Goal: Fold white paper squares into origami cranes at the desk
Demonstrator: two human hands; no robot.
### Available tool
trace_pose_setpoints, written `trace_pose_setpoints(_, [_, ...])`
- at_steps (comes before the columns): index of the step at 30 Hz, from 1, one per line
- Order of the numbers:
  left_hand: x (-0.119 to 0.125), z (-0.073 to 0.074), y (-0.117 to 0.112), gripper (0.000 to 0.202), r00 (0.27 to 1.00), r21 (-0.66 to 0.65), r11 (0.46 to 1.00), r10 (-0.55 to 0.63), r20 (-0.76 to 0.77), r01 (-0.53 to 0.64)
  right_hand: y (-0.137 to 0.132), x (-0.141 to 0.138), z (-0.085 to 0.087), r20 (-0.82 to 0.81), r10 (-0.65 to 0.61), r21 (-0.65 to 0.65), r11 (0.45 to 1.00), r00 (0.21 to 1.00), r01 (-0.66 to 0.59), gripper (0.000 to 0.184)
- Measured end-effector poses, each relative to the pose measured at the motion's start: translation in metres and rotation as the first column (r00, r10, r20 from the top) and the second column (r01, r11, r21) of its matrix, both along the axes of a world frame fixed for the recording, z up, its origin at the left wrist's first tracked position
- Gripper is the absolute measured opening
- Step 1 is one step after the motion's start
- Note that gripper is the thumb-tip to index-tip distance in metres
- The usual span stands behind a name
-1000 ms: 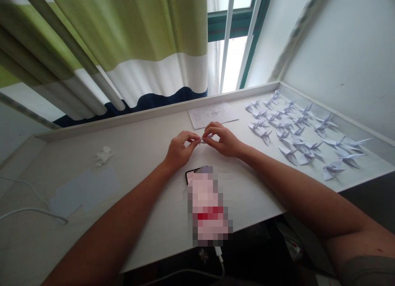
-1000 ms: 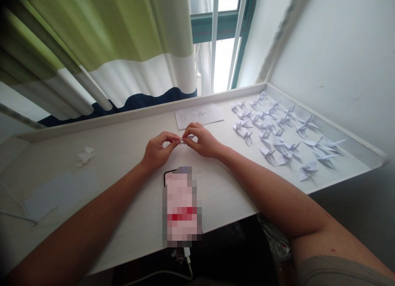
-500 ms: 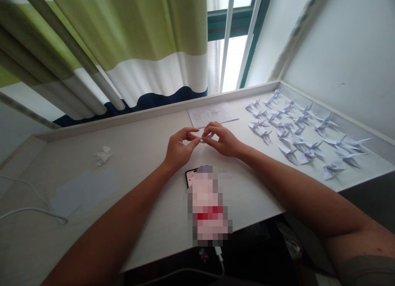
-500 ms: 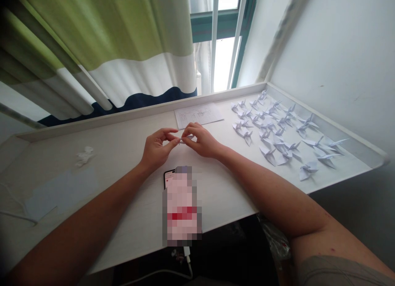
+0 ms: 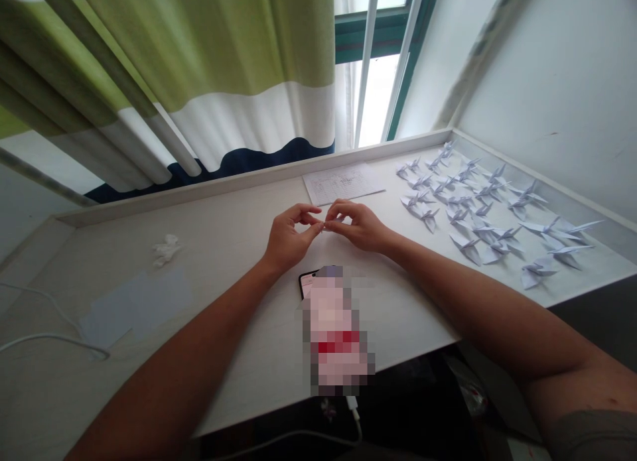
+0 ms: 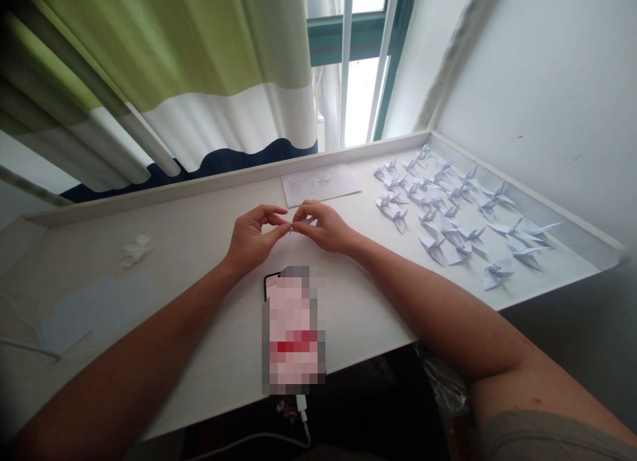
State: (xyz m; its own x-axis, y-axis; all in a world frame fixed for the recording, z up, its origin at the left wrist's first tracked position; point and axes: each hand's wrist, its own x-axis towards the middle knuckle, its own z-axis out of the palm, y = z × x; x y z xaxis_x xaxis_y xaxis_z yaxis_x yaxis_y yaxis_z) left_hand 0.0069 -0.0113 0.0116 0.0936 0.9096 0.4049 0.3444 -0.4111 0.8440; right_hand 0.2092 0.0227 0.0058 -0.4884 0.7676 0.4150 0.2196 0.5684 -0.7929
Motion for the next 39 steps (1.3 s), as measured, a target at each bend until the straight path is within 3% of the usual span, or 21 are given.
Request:
trace_pose_setpoints(8, [-0.005, -0.003, 0.006, 0.022, 0.991, -0.072, 0.997, -0.022, 0.133, 0.032, 0.003, 0.001, -0.004, -0.112, -0.055, -0.173, 0.984, 0.992, 0.035, 0.022])
trace_pose_setpoints(15, [-0.004, -0.003, 0.006, 0.019, 0.999, -0.051, 0.999, 0.013, -0.035, -0.014, 0.003, -0.001, -0.005, -0.093, -0.012, -0.110, 0.994, 0.996, 0.002, 0.022])
trace_pose_setpoints(21, [-0.006, -0.004, 0.008, 0.019, 0.999, -0.133, 0.991, -0.020, -0.042, 0.014, 0.001, -0.001, -0.005, -0.080, -0.018, -0.070, 0.997, 0.997, 0.012, 0.025])
trace_pose_setpoints(27, [-0.007, -0.002, 0.006, 0.015, 0.992, -0.046, 0.999, -0.034, -0.124, 0.029, 0.000, -0.002, -0.004, -0.067, -0.024, -0.053, 0.998, 0.997, 0.020, 0.021])
trace_pose_setpoints(32, [-0.004, -0.002, 0.001, 0.013, 0.978, 0.043, 0.998, 0.053, -0.200, -0.046, 0.001, -0.002, -0.004, -0.076, -0.043, -0.070, 0.997, 0.996, 0.038, 0.022])
trace_pose_setpoints(35, [-0.003, -0.004, 0.003, 0.017, 0.984, 0.084, 0.992, 0.108, -0.139, -0.097, 0.005, -0.001, -0.005, -0.134, -0.111, -0.151, 0.984, 0.985, 0.091, 0.024])
trace_pose_setpoints(39, [-0.005, -0.007, 0.008, 0.026, 0.991, 0.008, 0.991, 0.131, -0.016, -0.131, 0.011, 0.001, -0.005, -0.285, -0.180, -0.400, 0.915, 0.942, 0.053, 0.032])
